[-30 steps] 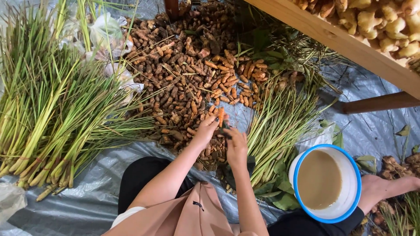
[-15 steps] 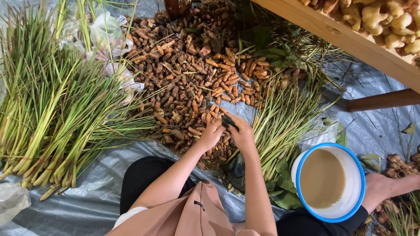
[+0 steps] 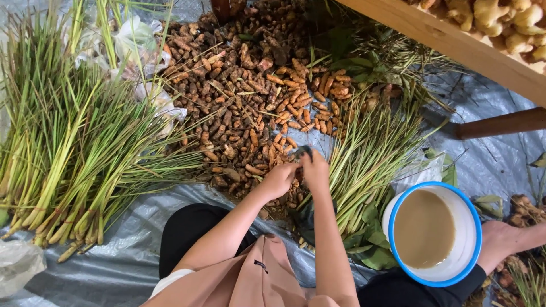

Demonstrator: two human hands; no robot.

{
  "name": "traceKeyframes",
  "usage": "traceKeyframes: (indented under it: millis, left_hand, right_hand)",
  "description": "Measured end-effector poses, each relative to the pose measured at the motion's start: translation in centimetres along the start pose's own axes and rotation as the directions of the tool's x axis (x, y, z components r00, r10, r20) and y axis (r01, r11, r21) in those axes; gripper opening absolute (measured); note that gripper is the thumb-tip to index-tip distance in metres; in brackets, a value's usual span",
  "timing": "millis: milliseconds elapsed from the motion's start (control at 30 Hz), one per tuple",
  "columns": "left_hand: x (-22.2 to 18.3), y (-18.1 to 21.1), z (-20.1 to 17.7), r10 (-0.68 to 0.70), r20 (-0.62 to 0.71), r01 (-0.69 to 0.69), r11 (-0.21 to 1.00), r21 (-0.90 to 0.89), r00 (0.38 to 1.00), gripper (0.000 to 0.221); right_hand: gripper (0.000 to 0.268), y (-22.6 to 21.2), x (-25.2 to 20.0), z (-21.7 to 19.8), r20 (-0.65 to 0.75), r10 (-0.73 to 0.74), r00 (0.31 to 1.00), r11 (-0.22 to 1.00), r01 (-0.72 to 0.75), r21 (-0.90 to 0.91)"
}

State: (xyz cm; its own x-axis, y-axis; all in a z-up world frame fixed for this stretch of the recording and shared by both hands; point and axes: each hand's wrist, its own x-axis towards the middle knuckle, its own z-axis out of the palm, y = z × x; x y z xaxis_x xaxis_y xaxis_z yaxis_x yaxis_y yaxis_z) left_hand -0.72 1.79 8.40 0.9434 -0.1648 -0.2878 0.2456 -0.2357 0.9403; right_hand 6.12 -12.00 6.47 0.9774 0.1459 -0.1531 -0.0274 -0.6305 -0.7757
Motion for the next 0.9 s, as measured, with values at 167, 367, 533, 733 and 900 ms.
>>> traceKeyframes:
  millis: [167,367,533,733,900]
  left_hand:
    - [-1.4,4.2,-2.0,-0.035,-0.029,0.032,0.994,-0.107,0.999,0.043]
    - [-0.9,3.1,-1.5,-0.040,-0.016,0.039,0.997,-0.063,0.999,0.045]
    - [-1.0,1.9,-1.4,-0.031,0.008,0.031,0.999,-0.026,0.999,0.043]
    - [-1.3,2.1,-1.3,-0.031,-0.018,0.030,0.997,-0.076,0.999,0.043]
    - [-1.1,2.7,-1.7,-0.064,-0.009,0.060,0.978,-0.201,0.998,0.042]
  right_hand:
    - [0.014,-1.5,-0.4,-2.7,0.045,0.182,0.982,0.681,-0.159,0.714]
    - [0.019,0.4,-1.8,-2.9,0.156,0.058,0.986,0.960,-0.098,0.261]
    - [0.029,0.3,-1.8,-0.8,0.050,0.023,0.998,0.999,-0.025,0.034]
    - [0.016,0.4,-0.8,-0.3,-0.035,0.055,0.998,0.993,-0.052,0.102]
    - [0.018,-2.2,-1.2,-1.7,-0.045,0.261,0.964,0.832,-0.201,0.516]
